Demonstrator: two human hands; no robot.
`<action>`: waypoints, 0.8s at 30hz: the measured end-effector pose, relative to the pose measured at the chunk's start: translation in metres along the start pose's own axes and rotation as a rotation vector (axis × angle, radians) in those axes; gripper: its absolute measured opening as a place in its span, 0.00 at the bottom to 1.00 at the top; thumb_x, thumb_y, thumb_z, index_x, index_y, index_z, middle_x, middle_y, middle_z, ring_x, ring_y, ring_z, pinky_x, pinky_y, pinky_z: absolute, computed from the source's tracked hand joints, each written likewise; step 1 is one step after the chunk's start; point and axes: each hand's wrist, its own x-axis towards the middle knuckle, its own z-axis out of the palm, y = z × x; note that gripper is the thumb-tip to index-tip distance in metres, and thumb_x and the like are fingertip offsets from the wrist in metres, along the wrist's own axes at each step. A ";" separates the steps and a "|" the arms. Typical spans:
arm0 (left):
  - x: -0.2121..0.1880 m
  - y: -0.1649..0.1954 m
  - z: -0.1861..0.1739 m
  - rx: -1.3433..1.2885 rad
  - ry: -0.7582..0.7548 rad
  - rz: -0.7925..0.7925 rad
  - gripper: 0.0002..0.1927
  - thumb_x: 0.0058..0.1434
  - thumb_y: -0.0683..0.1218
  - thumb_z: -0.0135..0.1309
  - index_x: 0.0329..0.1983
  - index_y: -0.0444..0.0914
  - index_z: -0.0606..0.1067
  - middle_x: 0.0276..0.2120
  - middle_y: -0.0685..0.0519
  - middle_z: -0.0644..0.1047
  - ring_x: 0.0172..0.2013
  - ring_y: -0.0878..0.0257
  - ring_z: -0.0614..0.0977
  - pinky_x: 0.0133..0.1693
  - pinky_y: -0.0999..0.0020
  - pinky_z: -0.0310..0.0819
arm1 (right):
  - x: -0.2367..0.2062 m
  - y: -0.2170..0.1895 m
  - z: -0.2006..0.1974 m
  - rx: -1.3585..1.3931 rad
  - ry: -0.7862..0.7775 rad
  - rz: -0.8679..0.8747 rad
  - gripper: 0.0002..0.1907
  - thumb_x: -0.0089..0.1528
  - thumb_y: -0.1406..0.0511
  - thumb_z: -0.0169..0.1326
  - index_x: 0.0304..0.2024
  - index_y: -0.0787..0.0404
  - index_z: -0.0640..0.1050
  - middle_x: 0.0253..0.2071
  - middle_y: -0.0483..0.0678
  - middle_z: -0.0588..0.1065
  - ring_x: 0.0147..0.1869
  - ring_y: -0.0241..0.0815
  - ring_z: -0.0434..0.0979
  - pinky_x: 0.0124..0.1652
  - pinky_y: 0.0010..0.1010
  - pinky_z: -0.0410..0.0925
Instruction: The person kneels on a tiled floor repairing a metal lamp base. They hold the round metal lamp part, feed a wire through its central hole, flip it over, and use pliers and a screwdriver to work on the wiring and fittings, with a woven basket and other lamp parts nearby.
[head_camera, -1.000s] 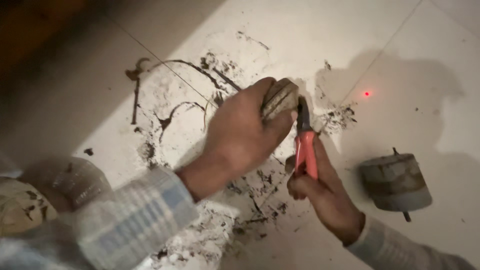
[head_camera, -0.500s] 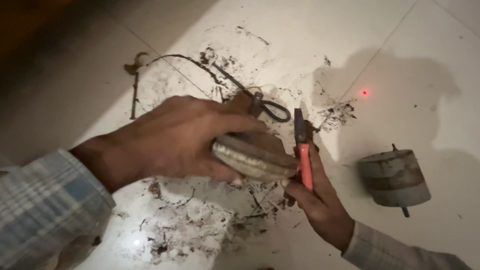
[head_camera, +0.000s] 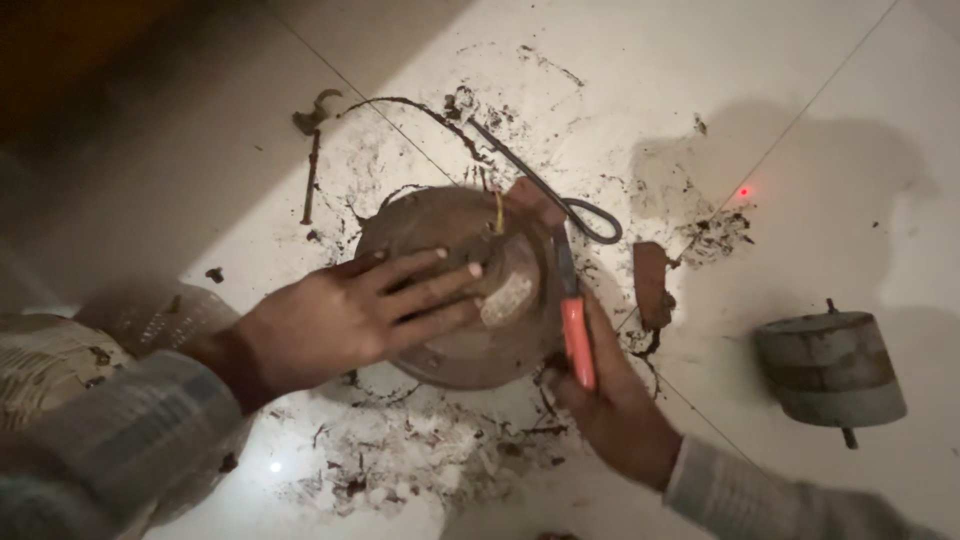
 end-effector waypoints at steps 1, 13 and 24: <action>0.000 0.000 0.003 0.037 0.024 -0.009 0.46 0.53 0.34 0.48 0.76 0.51 0.56 0.75 0.49 0.58 0.65 0.49 0.71 0.28 0.67 0.85 | 0.007 -0.002 -0.003 -0.038 0.011 0.028 0.49 0.61 0.75 0.49 0.80 0.55 0.41 0.53 0.46 0.66 0.43 0.34 0.67 0.41 0.26 0.68; -0.006 0.031 0.015 0.126 0.273 -0.094 0.35 0.61 0.43 0.47 0.74 0.41 0.58 0.71 0.40 0.60 0.66 0.41 0.68 0.45 0.58 0.85 | 0.043 -0.016 -0.029 -0.441 -0.053 -0.028 0.50 0.58 0.74 0.51 0.80 0.56 0.46 0.42 0.48 0.71 0.40 0.37 0.68 0.45 0.23 0.65; -0.003 0.028 -0.025 -0.692 0.101 -0.524 0.34 0.68 0.61 0.56 0.71 0.42 0.64 0.69 0.46 0.71 0.46 0.56 0.85 0.45 0.62 0.85 | 0.048 -0.109 -0.050 -0.746 0.054 -0.073 0.24 0.61 0.62 0.56 0.60 0.59 0.77 0.29 0.47 0.81 0.18 0.37 0.72 0.19 0.31 0.70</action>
